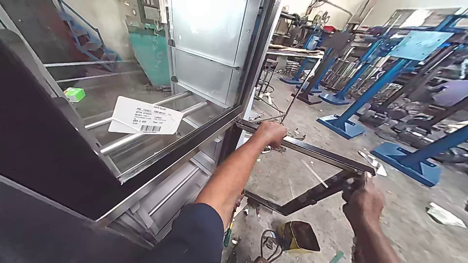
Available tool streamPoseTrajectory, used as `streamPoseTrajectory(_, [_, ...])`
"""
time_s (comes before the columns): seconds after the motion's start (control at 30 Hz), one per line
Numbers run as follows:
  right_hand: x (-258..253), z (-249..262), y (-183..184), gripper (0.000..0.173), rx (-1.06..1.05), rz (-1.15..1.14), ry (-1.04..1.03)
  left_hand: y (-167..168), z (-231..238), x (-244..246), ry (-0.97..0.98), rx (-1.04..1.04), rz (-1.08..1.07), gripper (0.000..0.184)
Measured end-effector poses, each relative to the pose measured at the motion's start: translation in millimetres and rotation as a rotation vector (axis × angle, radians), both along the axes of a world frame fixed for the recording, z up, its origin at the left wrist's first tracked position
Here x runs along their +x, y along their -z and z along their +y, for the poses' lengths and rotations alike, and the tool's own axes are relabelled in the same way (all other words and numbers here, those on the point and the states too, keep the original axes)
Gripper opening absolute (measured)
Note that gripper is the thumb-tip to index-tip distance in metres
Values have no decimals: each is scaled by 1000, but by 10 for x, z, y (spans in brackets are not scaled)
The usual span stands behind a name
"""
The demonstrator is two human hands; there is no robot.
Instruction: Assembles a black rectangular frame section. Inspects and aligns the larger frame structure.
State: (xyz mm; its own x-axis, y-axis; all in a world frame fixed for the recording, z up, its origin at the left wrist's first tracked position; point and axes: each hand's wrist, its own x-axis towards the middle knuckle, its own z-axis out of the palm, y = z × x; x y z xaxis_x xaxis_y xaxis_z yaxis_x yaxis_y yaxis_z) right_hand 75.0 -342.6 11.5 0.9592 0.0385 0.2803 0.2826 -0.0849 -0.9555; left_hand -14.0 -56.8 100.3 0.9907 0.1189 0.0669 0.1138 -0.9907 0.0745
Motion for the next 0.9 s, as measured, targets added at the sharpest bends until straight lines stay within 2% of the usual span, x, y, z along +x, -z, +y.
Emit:
streamPoseTrajectory(0.07, [-19,-17,71,39,307,290,-219,-19,-2,17,-8,-12,11,34])
streamPoseTrajectory(0.13, [29,-34,159,44,449,519,-365,-27,6,20,-15,-45,20,36])
streamPoseTrajectory(0.17, [21,-28,235,46,420,562,-381,-29,4,24,-18,-60,19,36])
streamPoseTrajectory(0.23, [-185,-8,557,39,192,608,-402,-15,-8,18,-20,-69,31,35])
streamPoseTrajectory(0.3, [-612,81,880,25,-105,743,-446,-23,2,23,-12,-69,33,34])
streamPoseTrajectory(0.37, [-1014,252,1094,18,-253,831,-527,-22,19,23,-6,-67,19,32])
streamPoseTrajectory(0.47, [-1336,544,1145,20,-247,773,-804,-4,2,19,-9,-68,14,32])
streamPoseTrajectory(0.53, [-1436,825,1139,18,-70,767,-902,-18,12,4,-18,-70,8,32])
streamPoseTrajectory(0.57, [-1503,968,1147,14,26,762,-885,-16,8,-6,-21,-73,1,31])
streamPoseTrajectory(0.63, [-1606,1223,1184,20,127,719,-806,-33,-5,-14,-28,-89,0,31])
streamPoseTrajectory(0.77, [-1818,1594,1208,21,156,625,-678,-36,-8,-15,-29,-92,-6,32])
streamPoseTrajectory(0.9, [-1952,1766,1004,19,121,520,-649,-41,2,-16,-30,-98,-1,33])
